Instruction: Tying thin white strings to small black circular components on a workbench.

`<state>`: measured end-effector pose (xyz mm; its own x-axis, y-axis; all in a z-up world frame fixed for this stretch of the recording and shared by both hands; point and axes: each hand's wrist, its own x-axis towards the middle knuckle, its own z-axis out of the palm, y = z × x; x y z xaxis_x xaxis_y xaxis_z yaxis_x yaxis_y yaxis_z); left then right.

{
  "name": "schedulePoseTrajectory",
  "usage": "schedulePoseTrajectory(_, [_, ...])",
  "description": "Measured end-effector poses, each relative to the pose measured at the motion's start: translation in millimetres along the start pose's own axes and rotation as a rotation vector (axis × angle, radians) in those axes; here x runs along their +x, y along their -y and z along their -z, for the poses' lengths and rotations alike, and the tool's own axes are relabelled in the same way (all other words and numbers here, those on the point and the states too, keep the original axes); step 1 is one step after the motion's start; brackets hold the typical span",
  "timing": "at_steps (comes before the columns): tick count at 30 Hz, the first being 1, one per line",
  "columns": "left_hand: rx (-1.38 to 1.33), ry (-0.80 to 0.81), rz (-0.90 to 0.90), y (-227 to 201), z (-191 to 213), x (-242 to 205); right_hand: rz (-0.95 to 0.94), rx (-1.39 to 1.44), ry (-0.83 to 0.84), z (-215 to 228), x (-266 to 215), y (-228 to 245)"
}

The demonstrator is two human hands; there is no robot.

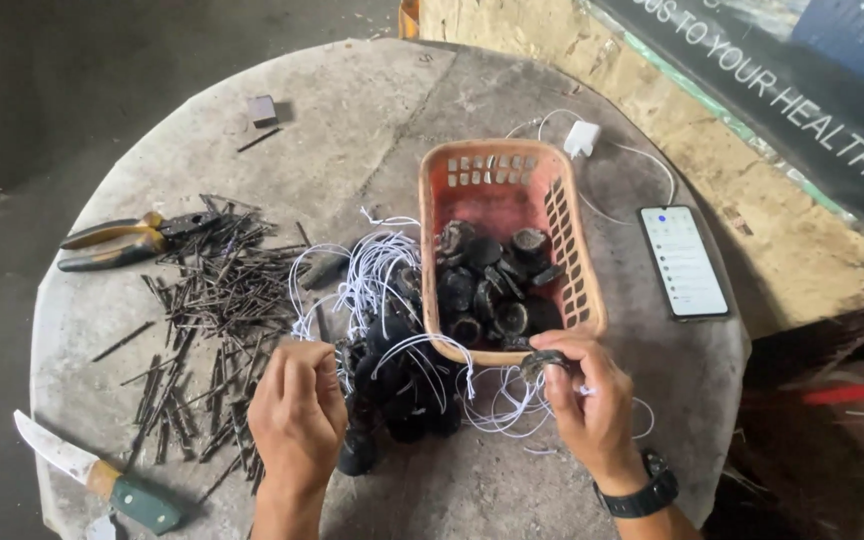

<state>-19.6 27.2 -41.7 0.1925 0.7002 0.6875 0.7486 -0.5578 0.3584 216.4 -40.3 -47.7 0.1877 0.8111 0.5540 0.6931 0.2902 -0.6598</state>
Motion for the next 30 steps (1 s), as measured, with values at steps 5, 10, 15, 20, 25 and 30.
schedulePoseTrajectory(5, [0.046, -0.023, -0.033, 4.0, -1.1, -2.0, 0.011, -0.016, -0.023, -0.4, 1.6, 3.5])
schedulePoseTrajectory(10, [0.017, -0.035, -0.048, 4.1, 2.5, -1.2, 0.003, -0.002, -0.016, -2.5, -1.7, 0.0])
schedulePoseTrajectory(15, [0.02, -0.03, -0.046, 1.4, 4.3, -4.3, 0.025, -0.031, -0.02, -2.3, -6.0, -2.1])
schedulePoseTrajectory(20, [0.01, -0.056, -0.056, -1.0, 10.6, -4.9, 0.01, -0.019, -0.003, 0.0, -8.3, 5.0])
schedulePoseTrajectory(25, [0.005, -0.075, -0.049, 2.8, 5.5, -8.4, -0.031, 0.007, 0.013, 1.5, -8.3, 10.5])
schedulePoseTrajectory(30, [-0.021, -0.066, -0.055, 0.7, 12.0, -4.8, -0.042, 0.001, 0.015, -0.1, -10.3, 6.4])
